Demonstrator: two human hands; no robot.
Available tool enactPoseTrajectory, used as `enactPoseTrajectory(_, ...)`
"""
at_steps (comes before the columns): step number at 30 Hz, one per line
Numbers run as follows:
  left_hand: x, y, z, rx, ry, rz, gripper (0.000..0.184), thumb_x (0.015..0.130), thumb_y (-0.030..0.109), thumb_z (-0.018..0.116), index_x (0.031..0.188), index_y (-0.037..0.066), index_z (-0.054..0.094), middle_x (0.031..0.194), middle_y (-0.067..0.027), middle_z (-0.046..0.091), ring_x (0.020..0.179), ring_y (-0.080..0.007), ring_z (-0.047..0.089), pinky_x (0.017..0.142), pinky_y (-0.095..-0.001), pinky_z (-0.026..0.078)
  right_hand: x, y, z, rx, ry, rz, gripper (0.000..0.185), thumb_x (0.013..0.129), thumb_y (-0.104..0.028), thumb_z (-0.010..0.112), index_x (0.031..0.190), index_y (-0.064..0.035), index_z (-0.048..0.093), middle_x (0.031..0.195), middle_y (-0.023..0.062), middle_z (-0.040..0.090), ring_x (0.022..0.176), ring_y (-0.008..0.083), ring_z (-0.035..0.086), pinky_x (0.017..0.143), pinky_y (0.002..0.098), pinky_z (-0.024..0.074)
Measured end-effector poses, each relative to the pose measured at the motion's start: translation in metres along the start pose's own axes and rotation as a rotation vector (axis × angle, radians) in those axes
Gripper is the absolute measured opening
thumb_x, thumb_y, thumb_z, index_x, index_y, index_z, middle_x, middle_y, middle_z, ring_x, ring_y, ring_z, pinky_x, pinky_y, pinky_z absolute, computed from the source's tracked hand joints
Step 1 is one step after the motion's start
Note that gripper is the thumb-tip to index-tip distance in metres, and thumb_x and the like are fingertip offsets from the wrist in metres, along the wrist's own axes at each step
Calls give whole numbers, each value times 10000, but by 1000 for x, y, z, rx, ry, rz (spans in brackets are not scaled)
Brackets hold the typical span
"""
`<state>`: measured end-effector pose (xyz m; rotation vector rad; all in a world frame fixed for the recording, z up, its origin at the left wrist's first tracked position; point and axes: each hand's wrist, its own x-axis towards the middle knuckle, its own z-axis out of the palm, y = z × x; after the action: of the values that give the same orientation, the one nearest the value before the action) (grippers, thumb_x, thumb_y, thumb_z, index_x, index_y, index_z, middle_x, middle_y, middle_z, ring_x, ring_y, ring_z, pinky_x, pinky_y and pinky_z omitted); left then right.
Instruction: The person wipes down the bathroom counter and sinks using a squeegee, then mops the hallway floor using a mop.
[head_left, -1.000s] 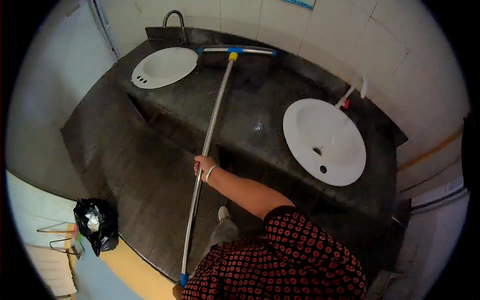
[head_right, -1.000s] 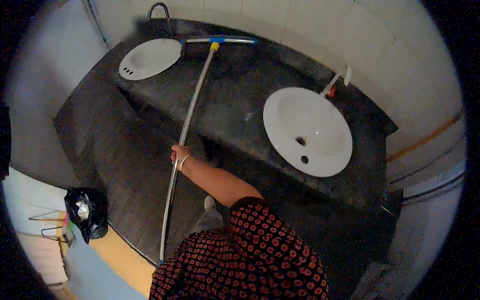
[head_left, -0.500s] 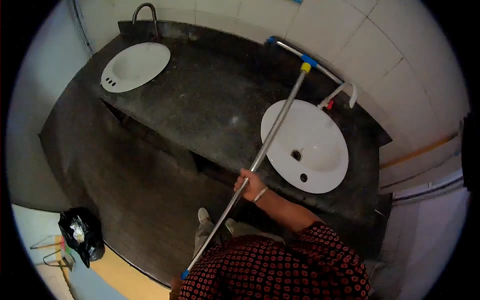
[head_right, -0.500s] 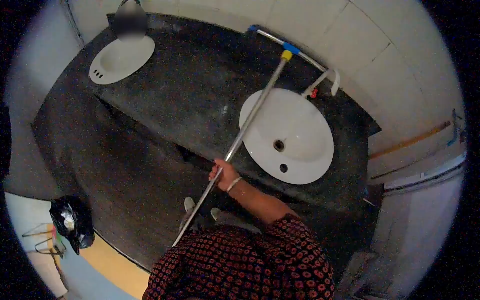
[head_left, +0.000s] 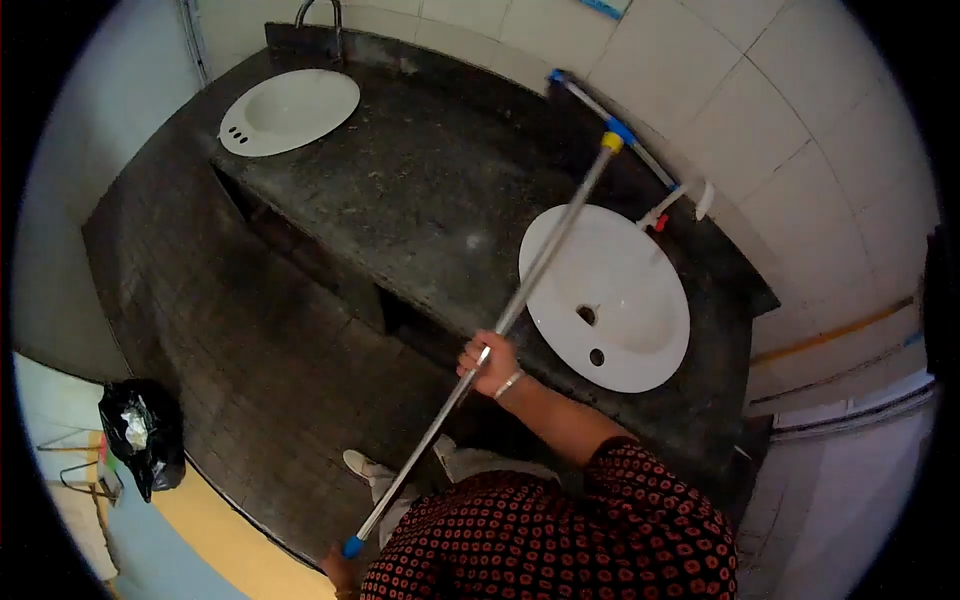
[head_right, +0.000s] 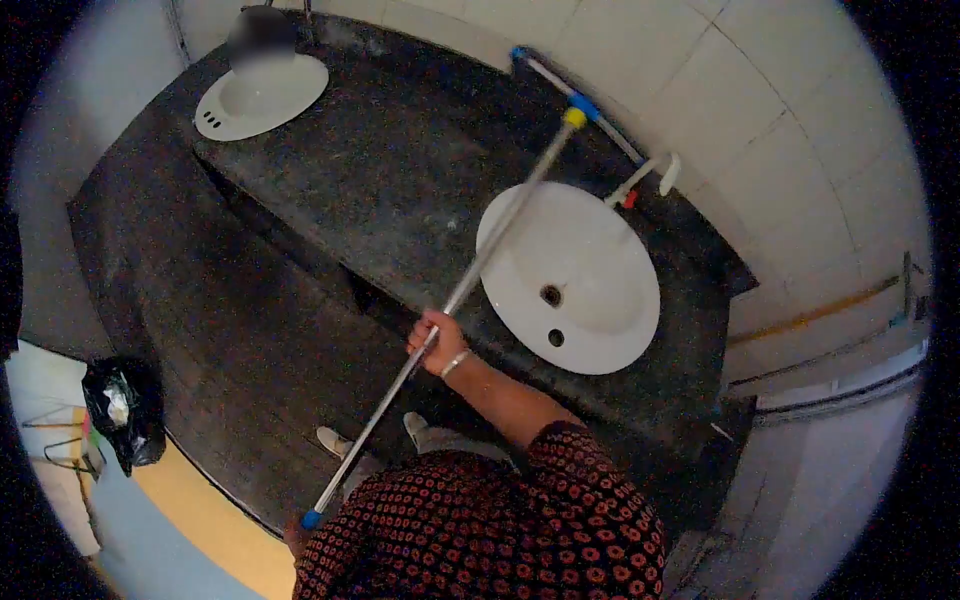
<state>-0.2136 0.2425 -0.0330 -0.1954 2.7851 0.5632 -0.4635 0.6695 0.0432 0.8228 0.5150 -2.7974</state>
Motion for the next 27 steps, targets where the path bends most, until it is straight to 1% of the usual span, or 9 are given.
enactPoseTrajectory(2,-3,7,-7,54,-58,-20,380,432,290,666,702,60,530,550,-115,531,512,-292,529,471,-363,422,21,8,15,-45,1,110,257,675,-225,489,504,-136,319,453,1,260,430,150,272,475,293,266)
enactPoseTrajectory(6,-8,7,-12,91,-128,-50,370,450,289,656,716,65,530,563,-115,533,520,-291,530,473,-366,422,55,26,53,-63,24,166,260,678,-212,502,505,-140,321,450,-1,261,418,142,253,464,288,259)
enactPoseTrajectory(8,-8,7,-11,107,-159,-60,366,459,288,651,724,67,530,569,-115,534,524,-291,530,474,-367,421,67,33,76,-118,-38,186,253,683,-229,511,521,-137,340,450,0,305,415,144,275,465,294,273)
enactPoseTrajectory(15,3,20,-2,134,-315,-75,350,490,287,634,749,75,530,591,-115,538,538,-291,531,478,-372,420,106,59,121,-297,9,223,228,678,-244,543,579,-126,375,456,10,373,415,141,355,458,294,307)
enactPoseTrajectory(18,11,20,-6,142,-359,-71,344,504,286,627,760,79,530,600,-116,540,543,-290,532,479,-374,420,94,58,123,-308,26,195,226,682,-248,537,575,-128,377,456,13,374,412,147,353,455,296,310)
enactPoseTrajectory(21,22,15,-15,151,-381,-64,337,517,285,619,771,82,530,609,-116,541,549,-290,533,481,-376,419,80,49,103,-222,14,187,232,686,-241,519,547,-127,372,450,15,362,427,158,360,453,302,312)
enactPoseTrajectory(25,46,8,-31,169,-380,-42,329,535,284,610,785,87,530,622,-116,543,557,-290,533,483,-378,418,60,21,69,-140,34,100,244,684,-248,501,519,-125,372,453,18,357,429,175,352,454,305,309)
enactPoseTrajectory(26,52,8,-34,174,-379,-35,327,539,284,607,789,88,530,625,-116,544,559,-289,534,484,-379,418,62,15,59,-150,86,4,258,680,-253,501,499,-132,364,445,18,347,413,176,328,450,306,298)
enactPoseTrajectory(27,59,9,-38,176,-379,-27,324,544,284,605,792,89,530,628,-116,544,561,-289,534,484,-379,418,60,9,58,-142,141,5,265,679,-256,499,491,-135,359,435,18,339,403,174,316,445,304,291)
